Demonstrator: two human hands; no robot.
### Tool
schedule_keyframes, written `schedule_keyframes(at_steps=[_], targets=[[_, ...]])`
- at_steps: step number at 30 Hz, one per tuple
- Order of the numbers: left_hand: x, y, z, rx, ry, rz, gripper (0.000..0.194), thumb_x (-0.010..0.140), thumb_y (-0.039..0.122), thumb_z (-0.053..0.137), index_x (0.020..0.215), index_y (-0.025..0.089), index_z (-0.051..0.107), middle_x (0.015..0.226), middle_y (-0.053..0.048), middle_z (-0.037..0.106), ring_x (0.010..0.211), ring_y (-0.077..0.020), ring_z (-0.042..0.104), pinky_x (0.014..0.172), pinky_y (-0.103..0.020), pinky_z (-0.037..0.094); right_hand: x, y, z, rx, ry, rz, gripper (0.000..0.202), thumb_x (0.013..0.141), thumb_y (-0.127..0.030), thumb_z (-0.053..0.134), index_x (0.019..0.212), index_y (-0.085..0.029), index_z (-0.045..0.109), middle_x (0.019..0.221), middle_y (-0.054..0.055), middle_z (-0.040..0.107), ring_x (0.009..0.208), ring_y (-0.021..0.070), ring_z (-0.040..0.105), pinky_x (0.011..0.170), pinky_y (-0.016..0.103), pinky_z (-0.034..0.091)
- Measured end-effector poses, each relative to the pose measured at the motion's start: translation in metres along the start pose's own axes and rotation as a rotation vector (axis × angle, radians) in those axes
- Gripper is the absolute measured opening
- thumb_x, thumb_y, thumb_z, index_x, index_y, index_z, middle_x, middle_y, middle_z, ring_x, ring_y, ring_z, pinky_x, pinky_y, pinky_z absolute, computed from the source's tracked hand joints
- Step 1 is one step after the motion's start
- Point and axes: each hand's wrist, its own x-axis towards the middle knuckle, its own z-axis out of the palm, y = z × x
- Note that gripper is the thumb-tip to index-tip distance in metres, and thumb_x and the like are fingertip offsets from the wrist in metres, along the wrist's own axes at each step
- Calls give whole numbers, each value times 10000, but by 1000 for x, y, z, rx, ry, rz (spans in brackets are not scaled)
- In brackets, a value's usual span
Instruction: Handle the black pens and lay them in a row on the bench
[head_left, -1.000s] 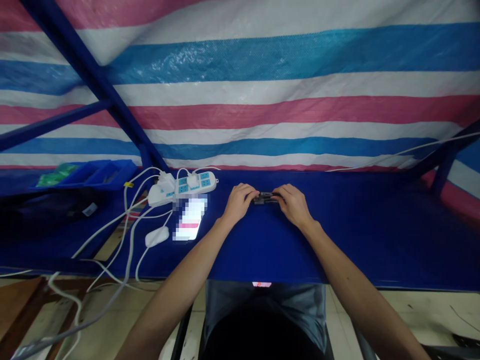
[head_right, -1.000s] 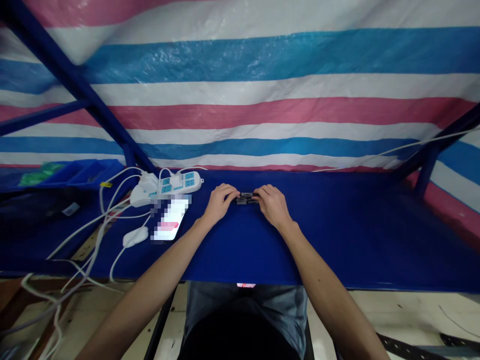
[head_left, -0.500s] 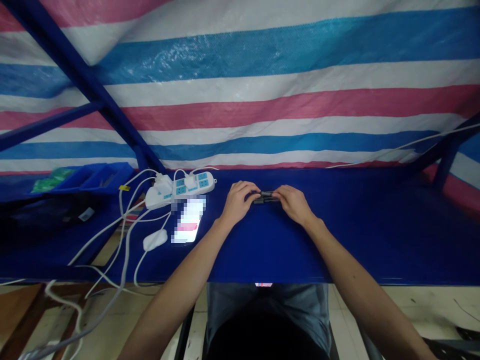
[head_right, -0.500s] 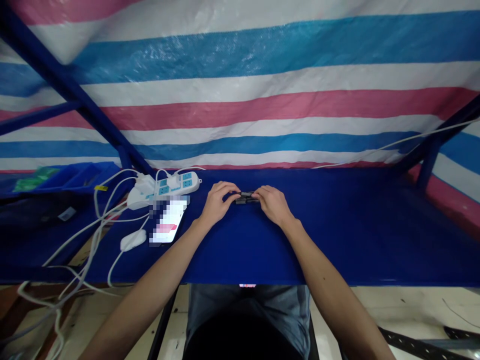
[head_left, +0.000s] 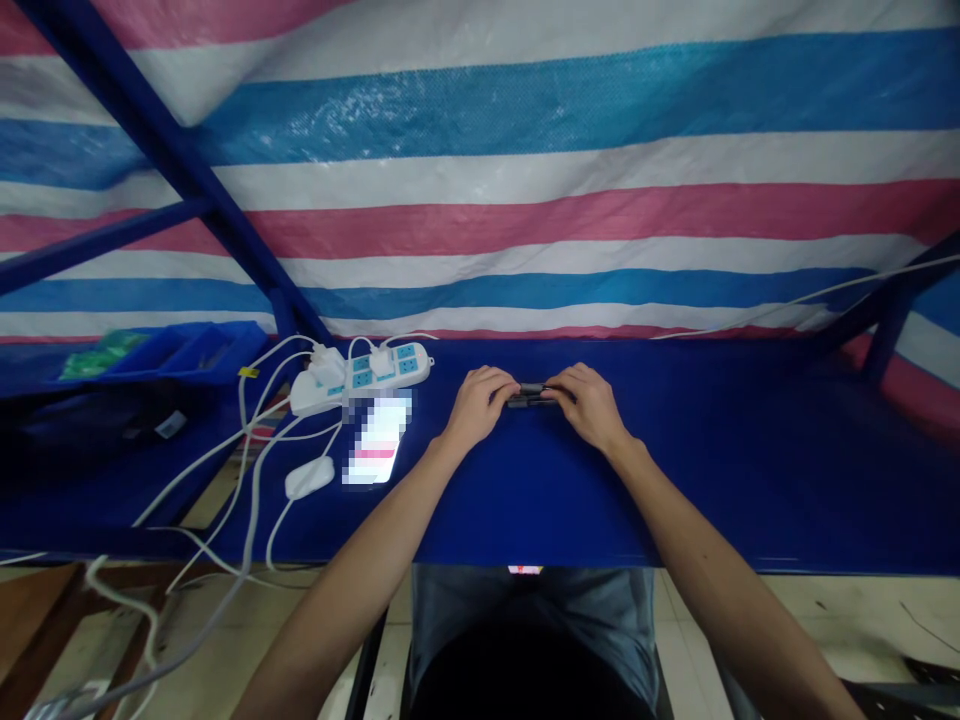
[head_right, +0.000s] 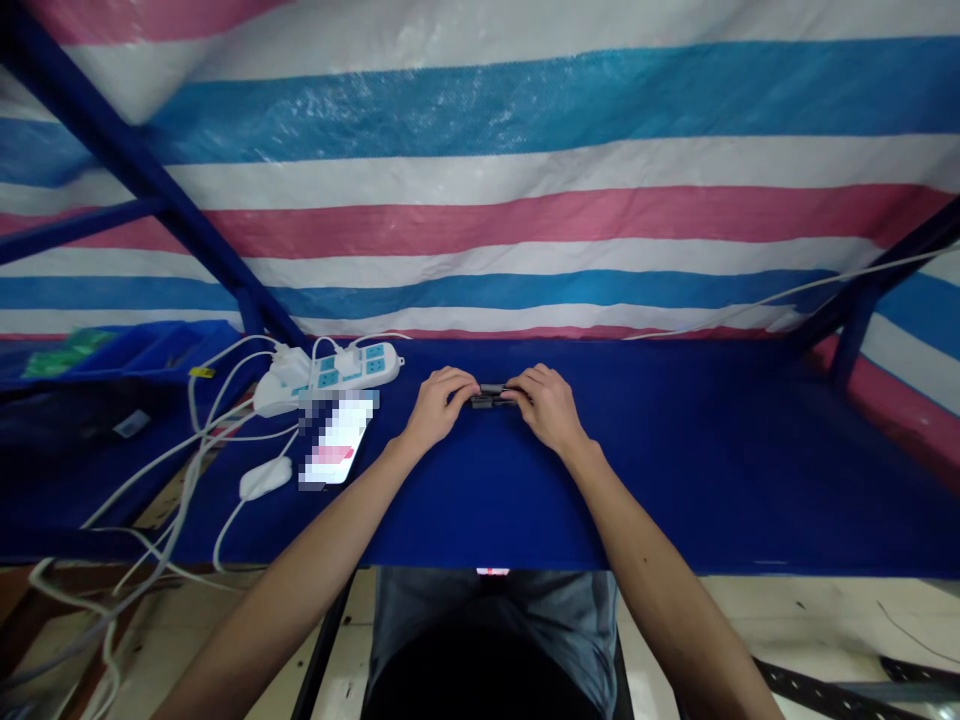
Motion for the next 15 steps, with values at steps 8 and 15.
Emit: schedule_keyframes(at_steps=[8, 15], targets=[[1, 2, -5, -119, 216, -126, 246, 1053, 333, 537, 972, 210, 734, 1013, -42, 758, 976, -207, 703, 904, -357, 515, 7, -6, -11, 656, 32, 455, 563, 895, -742, 580, 967, -216, 767, 735, 40, 691, 658, 196, 602, 656, 343, 442], [1, 3, -4, -38, 185, -89, 229, 1047, 359, 556, 1021, 218, 735, 1053, -50, 757, 1031, -222, 696, 962, -407, 519, 11, -3, -21, 1287, -139, 727, 692, 945, -753, 364, 1056, -192, 752, 663, 53, 645, 468, 142, 447, 493, 309, 316]])
